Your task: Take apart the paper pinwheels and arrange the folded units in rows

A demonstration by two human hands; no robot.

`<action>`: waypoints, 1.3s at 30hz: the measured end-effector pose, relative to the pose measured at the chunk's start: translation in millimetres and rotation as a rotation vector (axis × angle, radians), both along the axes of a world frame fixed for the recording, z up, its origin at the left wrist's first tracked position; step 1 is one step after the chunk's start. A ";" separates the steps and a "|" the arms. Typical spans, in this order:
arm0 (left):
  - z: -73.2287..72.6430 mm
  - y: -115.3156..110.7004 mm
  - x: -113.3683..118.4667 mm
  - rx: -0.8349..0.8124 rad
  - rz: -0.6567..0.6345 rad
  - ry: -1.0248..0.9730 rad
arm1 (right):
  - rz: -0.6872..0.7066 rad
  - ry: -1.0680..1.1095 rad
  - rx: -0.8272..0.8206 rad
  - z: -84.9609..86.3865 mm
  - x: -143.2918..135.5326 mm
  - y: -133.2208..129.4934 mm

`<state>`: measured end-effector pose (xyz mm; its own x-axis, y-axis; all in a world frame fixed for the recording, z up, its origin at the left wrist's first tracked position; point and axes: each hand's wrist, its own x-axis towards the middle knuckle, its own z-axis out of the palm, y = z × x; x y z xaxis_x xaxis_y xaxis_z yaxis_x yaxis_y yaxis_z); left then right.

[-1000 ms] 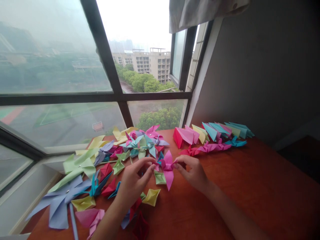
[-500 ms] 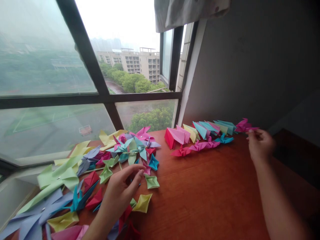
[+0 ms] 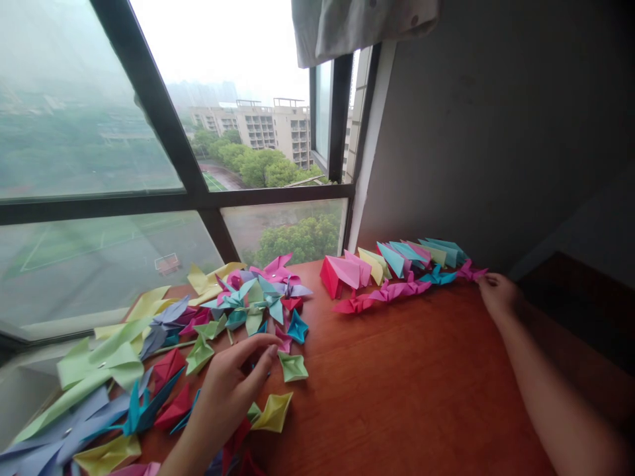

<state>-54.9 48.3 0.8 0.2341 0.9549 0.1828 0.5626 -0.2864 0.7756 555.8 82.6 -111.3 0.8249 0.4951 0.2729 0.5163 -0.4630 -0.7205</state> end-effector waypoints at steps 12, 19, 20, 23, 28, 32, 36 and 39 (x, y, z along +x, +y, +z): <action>-4.5 1.0 -2.0 -0.013 -0.014 0.039 | 0.022 -0.024 -0.027 5.6 -7.5 2.8; -7.9 2.8 -5.5 -0.023 -0.053 0.026 | 0.055 -0.031 -0.019 10.2 -17.1 4.7; -7.9 3.0 -5.7 -0.022 -0.058 0.020 | 0.058 -0.032 -0.021 10.4 -17.8 4.9; -6.5 2.8 -5.2 -0.031 -0.059 0.005 | 0.069 -0.032 -0.029 10.6 -18.5 5.1; -2.4 1.1 -2.3 -0.045 -0.023 -0.002 | 0.081 -0.034 -0.029 9.8 -18.3 4.1; 0.4 0.1 -1.1 -0.053 -0.013 -0.009 | 0.086 -0.040 -0.015 9.0 -18.6 4.4; 1.4 0.1 -0.8 -0.038 -0.002 -0.008 | 0.052 -0.068 0.017 9.3 -20.7 3.6; 0.2 0.4 -1.2 -0.045 -0.014 -0.006 | -0.004 -0.114 0.067 9.6 -25.5 -2.1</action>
<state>-56.0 48.8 0.9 0.2469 0.9587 0.1408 0.5540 -0.2589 0.7912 530.3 80.6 -101.7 0.7887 0.4694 0.3970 0.5946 -0.4184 -0.6866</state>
